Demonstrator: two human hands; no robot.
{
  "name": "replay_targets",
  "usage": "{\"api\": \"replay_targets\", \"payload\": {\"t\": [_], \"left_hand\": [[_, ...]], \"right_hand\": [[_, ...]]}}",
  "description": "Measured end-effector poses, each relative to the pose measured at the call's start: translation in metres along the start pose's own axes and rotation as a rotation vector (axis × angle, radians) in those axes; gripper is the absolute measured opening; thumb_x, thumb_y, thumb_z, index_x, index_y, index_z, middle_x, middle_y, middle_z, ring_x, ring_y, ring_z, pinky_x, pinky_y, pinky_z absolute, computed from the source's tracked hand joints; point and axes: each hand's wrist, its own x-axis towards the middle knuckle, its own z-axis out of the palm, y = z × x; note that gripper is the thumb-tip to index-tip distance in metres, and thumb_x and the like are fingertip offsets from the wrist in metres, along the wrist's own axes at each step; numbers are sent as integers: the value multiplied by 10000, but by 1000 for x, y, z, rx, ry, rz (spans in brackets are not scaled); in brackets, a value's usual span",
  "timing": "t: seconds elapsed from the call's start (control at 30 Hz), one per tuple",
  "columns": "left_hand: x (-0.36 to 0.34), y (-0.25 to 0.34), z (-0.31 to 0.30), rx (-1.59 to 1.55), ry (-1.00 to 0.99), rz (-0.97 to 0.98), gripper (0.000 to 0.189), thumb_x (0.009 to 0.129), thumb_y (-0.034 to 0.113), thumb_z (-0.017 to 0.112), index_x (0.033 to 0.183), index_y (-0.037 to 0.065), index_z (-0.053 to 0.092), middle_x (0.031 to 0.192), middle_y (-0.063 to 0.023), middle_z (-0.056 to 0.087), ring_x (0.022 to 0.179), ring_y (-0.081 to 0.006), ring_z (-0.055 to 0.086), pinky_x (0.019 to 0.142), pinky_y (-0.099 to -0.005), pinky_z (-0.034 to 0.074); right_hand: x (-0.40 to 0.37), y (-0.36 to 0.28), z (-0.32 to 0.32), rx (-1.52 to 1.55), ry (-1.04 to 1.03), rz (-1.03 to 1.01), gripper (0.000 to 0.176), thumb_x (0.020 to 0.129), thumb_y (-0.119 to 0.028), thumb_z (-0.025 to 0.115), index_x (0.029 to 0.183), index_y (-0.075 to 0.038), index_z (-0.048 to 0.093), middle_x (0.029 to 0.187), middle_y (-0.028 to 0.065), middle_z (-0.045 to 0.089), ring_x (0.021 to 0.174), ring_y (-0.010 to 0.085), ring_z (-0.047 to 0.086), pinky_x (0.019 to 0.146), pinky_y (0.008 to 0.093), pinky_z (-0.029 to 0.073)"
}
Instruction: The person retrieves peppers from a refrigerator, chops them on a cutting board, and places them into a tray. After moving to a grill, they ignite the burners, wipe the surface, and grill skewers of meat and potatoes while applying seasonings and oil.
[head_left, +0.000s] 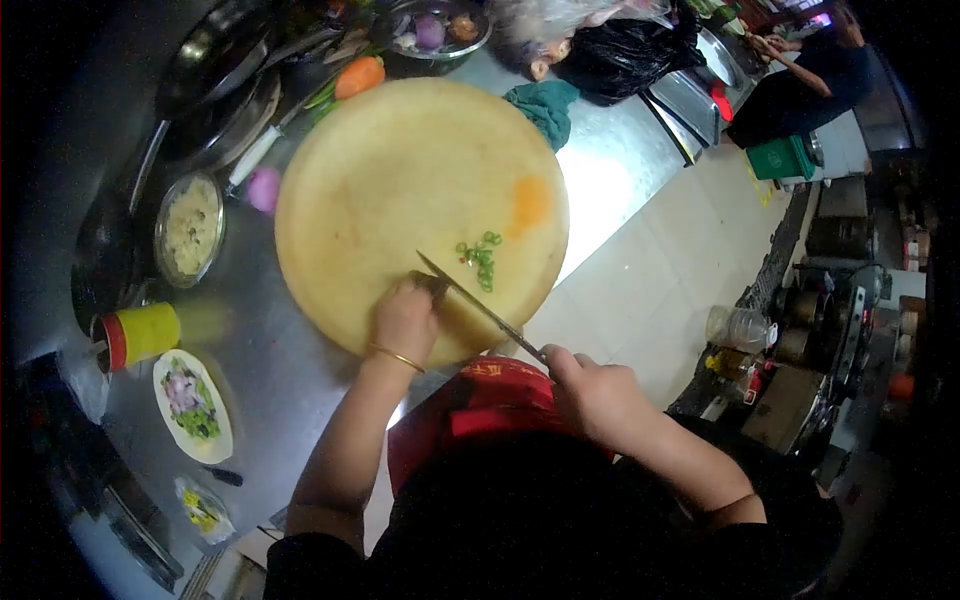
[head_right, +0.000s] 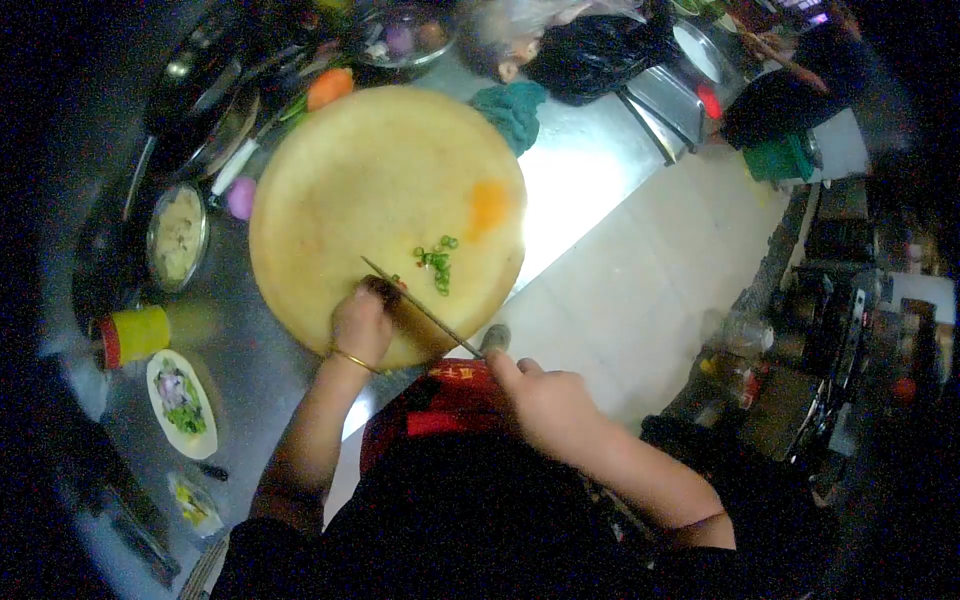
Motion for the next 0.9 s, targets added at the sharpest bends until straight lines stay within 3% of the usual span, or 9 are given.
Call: {"api": "replay_targets", "payload": {"t": [0.13,0.23,0.3,0.53,0.63,0.7,0.9], "left_hand": [[-1,-4,2,-25,36,49,96,685,17,563,775,52,560,799,-137,545,709,-344,550,620,-435,475],[-5,-14,8,65,-57,53,95,692,18,561,781,54,560,817,-135,546,722,-342,550,625,-434,474],[-6,-9,5,-10,-19,15,91,701,34,569,788,58,561,833,-132,545,736,-343,549,640,-434,473],[-6,9,-25,-48,58,81,130,720,122,611,838,77,580,852,-111,543,777,-325,548,676,-430,465],[-15,3,-17,114,-107,4,138,715,131,605,840,72,590,844,-113,544,806,-317,546,685,-422,463],[-19,-1,-10,162,-129,-5,131,708,132,600,821,66,587,835,-119,542,807,-317,545,689,-425,461],[-18,3,-11,168,-139,-28,114,682,115,600,775,55,572,811,-130,531,787,-323,546,694,-438,456]], "right_hand": [[11,5,14,57,60,-45,371,808,-82,448,1173,-89,380,801,153,576,604,347,601,502,435,484],[10,0,5,25,36,-27,350,810,-84,467,1152,-91,395,800,151,584,610,348,597,512,436,479],[10,8,21,70,70,-31,333,802,-94,518,1122,-93,423,803,148,599,635,354,590,538,442,472],[20,7,23,121,145,-71,331,803,-87,493,1126,-80,418,793,149,589,617,343,591,513,430,471],[6,1,10,42,99,-66,343,802,-87,480,1139,-79,420,760,139,581,586,332,592,489,430,471],[-4,-4,3,-28,3,2,367,796,-98,521,1150,-85,423,794,142,591,619,342,591,526,436,469],[7,0,11,-14,53,-54,406,801,-120,524,1193,-95,420,778,128,592,575,334,587,514,451,471]]}}
